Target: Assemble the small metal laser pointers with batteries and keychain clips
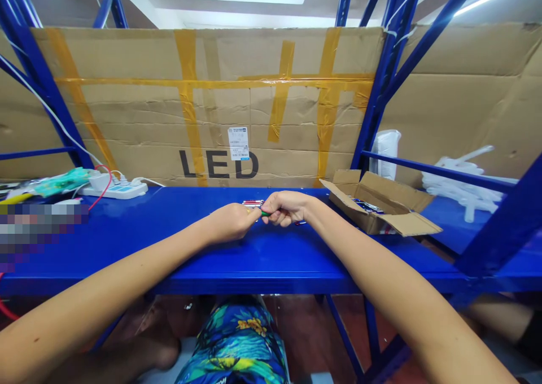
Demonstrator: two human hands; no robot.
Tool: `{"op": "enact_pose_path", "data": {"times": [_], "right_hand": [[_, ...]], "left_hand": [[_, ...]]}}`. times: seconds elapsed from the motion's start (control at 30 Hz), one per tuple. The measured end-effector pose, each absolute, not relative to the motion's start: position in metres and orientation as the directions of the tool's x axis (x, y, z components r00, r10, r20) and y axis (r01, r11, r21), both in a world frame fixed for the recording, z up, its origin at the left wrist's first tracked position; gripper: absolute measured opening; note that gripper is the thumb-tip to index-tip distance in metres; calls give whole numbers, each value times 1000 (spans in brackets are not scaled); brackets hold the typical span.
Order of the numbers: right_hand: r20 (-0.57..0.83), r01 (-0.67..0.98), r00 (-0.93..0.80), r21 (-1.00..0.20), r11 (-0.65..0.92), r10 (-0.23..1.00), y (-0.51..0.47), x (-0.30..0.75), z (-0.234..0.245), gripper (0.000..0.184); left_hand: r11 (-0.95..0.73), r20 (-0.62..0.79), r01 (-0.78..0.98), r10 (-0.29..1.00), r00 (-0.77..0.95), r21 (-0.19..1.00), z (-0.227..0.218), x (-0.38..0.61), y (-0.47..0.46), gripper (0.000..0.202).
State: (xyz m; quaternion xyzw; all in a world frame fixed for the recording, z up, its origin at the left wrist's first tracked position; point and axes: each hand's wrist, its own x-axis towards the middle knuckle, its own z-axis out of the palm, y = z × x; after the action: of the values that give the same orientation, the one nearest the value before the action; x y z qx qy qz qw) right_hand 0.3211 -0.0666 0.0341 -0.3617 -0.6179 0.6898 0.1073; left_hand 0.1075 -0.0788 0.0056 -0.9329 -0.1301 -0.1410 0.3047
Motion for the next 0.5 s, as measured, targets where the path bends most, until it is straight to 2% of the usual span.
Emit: {"op": "enact_pose_path", "data": {"times": [0.17, 0.3, 0.5], "right_hand": [[-397, 265, -769, -911, -315, 502, -61, 318, 27, 17], [-364, 213, -833, -906, -366, 416, -59, 316, 23, 19], [-304, 149, -878, -908, -392, 369, -58, 319, 22, 20]], "left_hand": [[-736, 258, 197, 31, 966, -648, 13, 101, -76, 22], [-689, 254, 143, -62, 965, -711, 23, 96, -78, 26], [-658, 220, 93, -112, 969, -747, 38, 96, -82, 28]]}}
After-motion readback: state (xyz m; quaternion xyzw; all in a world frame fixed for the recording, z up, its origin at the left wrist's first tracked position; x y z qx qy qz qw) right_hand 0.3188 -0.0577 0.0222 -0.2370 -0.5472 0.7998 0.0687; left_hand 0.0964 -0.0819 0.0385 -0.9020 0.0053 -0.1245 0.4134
